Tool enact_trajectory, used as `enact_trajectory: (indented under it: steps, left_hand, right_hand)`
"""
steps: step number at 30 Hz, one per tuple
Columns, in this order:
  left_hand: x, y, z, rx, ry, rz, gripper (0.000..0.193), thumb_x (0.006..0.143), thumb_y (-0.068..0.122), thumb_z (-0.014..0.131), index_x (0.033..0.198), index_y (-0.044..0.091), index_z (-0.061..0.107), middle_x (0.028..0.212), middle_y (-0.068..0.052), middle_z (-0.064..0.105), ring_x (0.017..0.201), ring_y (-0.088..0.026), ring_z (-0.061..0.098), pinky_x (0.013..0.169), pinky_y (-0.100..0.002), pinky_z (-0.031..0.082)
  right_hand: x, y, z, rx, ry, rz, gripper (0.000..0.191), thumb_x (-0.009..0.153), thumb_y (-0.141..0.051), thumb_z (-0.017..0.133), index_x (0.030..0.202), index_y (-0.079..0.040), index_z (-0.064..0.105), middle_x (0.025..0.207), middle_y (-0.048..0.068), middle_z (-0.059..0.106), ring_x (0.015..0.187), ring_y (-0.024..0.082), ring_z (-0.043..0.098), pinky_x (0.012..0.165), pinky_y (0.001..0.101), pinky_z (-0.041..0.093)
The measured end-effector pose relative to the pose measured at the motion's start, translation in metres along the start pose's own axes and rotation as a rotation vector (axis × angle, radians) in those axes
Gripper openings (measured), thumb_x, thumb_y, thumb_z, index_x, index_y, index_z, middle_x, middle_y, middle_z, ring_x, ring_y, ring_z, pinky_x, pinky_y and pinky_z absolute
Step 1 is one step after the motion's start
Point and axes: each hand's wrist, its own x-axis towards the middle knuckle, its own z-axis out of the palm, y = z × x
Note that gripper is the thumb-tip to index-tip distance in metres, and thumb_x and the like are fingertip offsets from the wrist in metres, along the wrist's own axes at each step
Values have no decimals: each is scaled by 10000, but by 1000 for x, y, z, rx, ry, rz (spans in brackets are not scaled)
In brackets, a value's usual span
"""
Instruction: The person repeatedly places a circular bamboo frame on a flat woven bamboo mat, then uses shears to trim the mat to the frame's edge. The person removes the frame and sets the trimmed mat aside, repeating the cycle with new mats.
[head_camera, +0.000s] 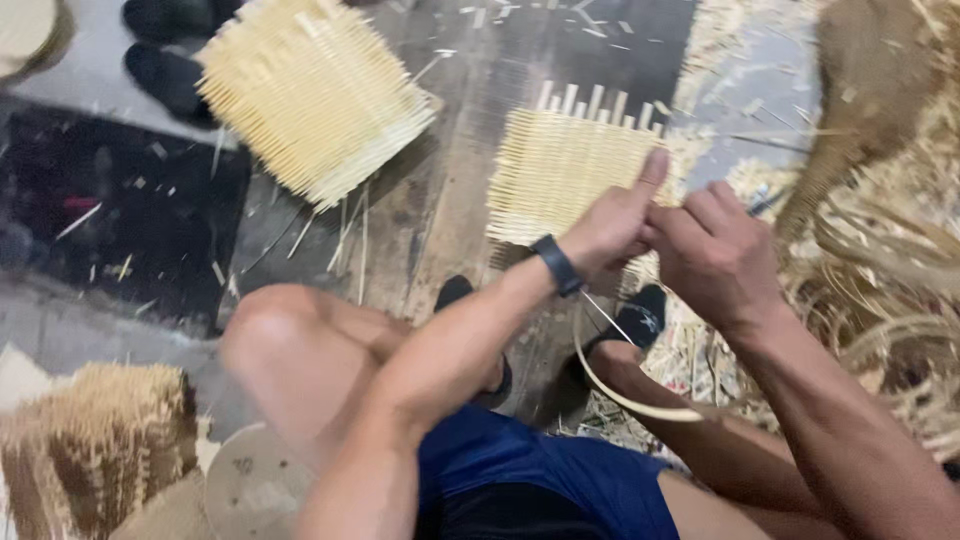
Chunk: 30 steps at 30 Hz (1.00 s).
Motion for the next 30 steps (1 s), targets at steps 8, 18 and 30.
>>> enact_trajectory:
  steps: [8,18,30]
  left_hand:
    - [3,10,-69,-738,147,513,392,990,482,582,903,111,676,639,59,479,517,-37,402,445,-197,325]
    - [9,-21,-90,-897,-15,565,402,1028,426,662,779,130,553,644,43,415,590,-98,401,536,-254,354]
    - [7,23,-103,-300,79,86,390,958,337,736,671,124,580,491,67,399,391,-70,337,351,-235,274]
  right_hand:
    - [-9,56,-10,926,143,1204,374,1088,-431,570,1067,-78,692,890,29,685,828,145,693,696,307,603]
    - [-58,55,82,1603,403,1264,479,992,-486,598,1090,-20,647,894,30,665,840,179,690,763,378,626]
    - [-66,79,78,1872,269,1238,384,1056,-327,629,737,-161,493,570,-44,389,455,70,330,381,250,260]
